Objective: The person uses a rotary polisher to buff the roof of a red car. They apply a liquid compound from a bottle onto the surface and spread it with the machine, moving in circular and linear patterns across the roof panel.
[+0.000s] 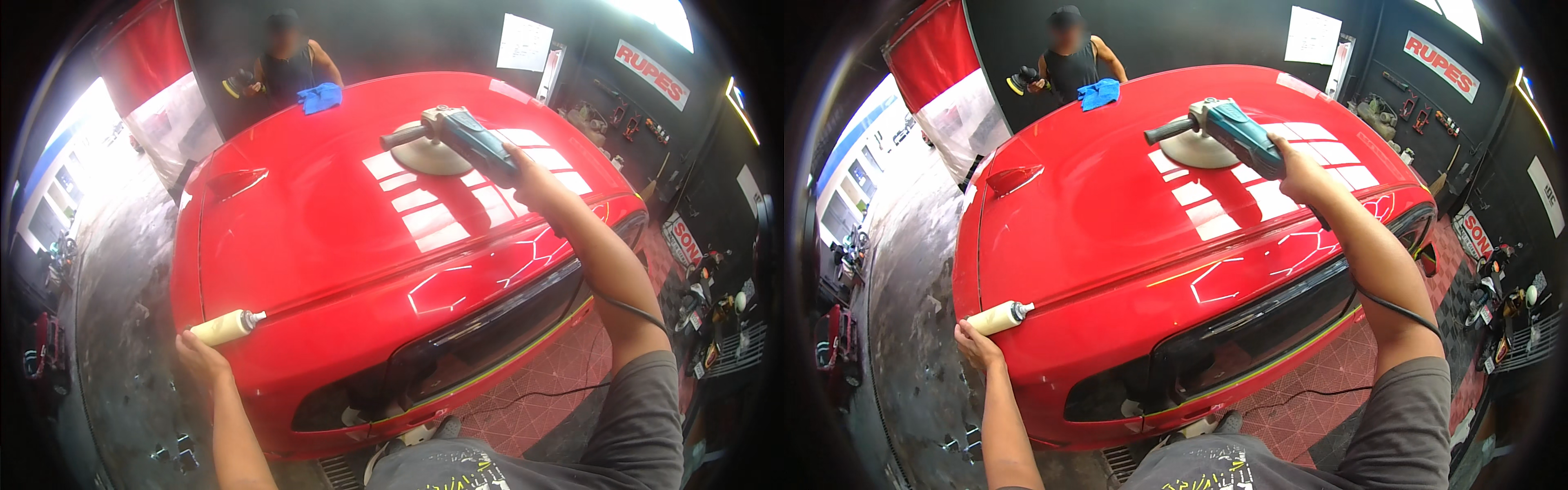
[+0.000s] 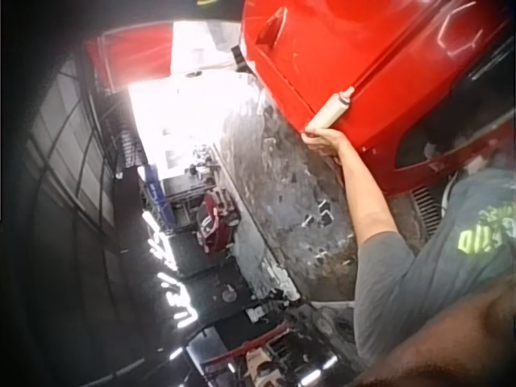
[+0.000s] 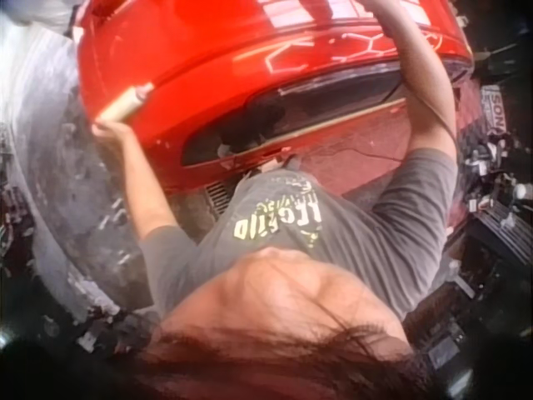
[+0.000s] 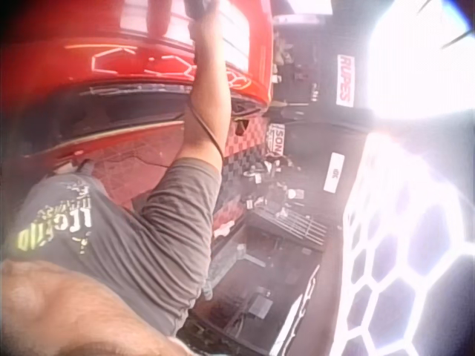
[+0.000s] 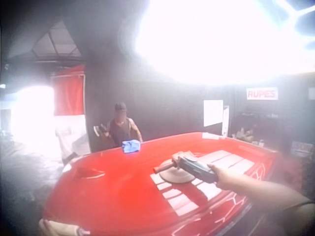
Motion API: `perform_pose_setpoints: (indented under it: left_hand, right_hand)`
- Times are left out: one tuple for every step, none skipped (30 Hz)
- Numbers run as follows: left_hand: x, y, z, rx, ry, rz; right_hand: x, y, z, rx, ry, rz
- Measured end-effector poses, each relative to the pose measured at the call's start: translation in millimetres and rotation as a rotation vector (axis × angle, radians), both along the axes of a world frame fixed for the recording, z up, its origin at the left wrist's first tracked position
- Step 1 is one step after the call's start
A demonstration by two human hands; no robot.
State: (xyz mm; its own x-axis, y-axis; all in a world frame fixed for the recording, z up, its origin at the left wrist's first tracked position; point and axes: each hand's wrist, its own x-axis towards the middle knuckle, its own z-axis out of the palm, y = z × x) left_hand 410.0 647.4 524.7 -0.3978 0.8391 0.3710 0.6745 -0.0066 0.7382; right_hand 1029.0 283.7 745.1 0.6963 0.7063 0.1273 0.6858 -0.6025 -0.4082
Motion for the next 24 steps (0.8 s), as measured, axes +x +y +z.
perform_pose_setpoints:
  left_hand:
    - [0.6,-0.5,0.7,0.007,0.009,-0.002]
    - [1.0,-0.9,1.0,0.015,0.018,-0.003]
    - [1.1,-1.4,1.7,0.02,0.016,-0.017]
    - [1.2,-2.0,1.4,0.025,0.014,-0.029]
    - [0.7,-2.7,1.7,0.059,0.032,-0.041]
    - [0.4,-1.4,2.7,0.021,0.008,-0.047]
    - [-0.4,-0.7,3.5,0.013,0.002,-0.053]
    - [-1.0,-0.1,4.5,-0.024,-0.027,-0.061]
    - [-1.4,0.7,5.5,-0.023,0.005,-0.059]
    - [-2.3,-0.1,6.2,-0.054,0.015,-0.058]
    - [-2.6,0.1,7.8,-0.086,0.027,-0.056]
    - [-3.5,-3.1,7.9,-0.155,0.04,-0.05]
    - [-2.3,-2.9,9.6,-0.14,0.045,-0.039]
    - [-1.1,-4.7,9.7,-0.125,0.048,-0.028]
    - [0.0,-5.8,11.1,-0.116,0.062,-0.011]
    - [1.4,-6.9,11.8,-0.109,0.024,-0.018]
    - [2.1,-7.4,12.3,-0.107,0.024,-0.024]
    - [1.6,-9.0,14.0,-0.104,0.024,-0.029]
    - [2.9,-7.8,13.4,-0.101,0.024,-0.035]
    - [-0.4,-10.4,14.4,-0.099,0.023,-0.039]
    - [-0.6,-9.4,12.9,-0.086,0.006,-0.043]
    - [-2.1,-8.7,11.4,-0.072,-0.012,-0.046]
    - [-3.5,-7.4,9.0,-0.054,-0.002,-0.041]
    - [-4.8,-5.5,5.8,-0.036,0.008,-0.035]
  right_hand:
    - [6.5,-3.1,-1.5,-0.004,-0.002,-0.025]
    - [10.9,-2.4,-6.0,0.023,-0.027,-0.022]
    - [16.3,-2.5,-6.8,0.04,-0.023,0.0]
    - [20.9,-0.6,-7.7,0.038,-0.006,-0.014]
    - [24.0,1.4,-8.3,0.022,0.027,-0.05]
    - [27.7,3.4,-6.1,0.037,0.1,-0.061]
    - [29.8,5.8,-4.3,0.009,0.09,-0.069]
    - [31.3,9.2,-2.2,0.011,0.087,-0.071]
    - [31.9,12.6,-0.1,0.019,0.086,-0.076]
    - [32.3,16.4,2.4,0.008,0.098,-0.095]
    - [32.6,20.1,4.6,0.001,0.113,-0.113]
    - [33.1,23.7,6.7,-0.006,0.127,-0.131]
    - [34.5,26.0,9.2,-0.019,0.123,-0.148]
    - [37.0,28.4,11.5,-0.031,0.118,-0.165]
    - [40.3,29.5,13.3,-0.039,0.115,-0.177]
    - [44.6,27.7,14.7,-0.02,0.122,-0.201]
    - [50.9,23.3,17.8,-0.02,0.118,-0.209]
    - [59.3,17.7,22.4,-0.028,0.14,-0.25]
    - [67.6,13.0,24.4,-0.025,0.156,-0.279]
    - [73.3,4.8,20.9,-0.039,0.183,-0.305]
    - [81.6,1.1,19.9,-0.055,0.18,-0.326]
    - [89.4,-2.8,18.0,-0.052,0.183,-0.351]
    - [97.3,-6.4,16.8,-0.051,0.184,-0.374]
    - [105.1,-10.2,17.0,-0.056,0.187,-0.388]
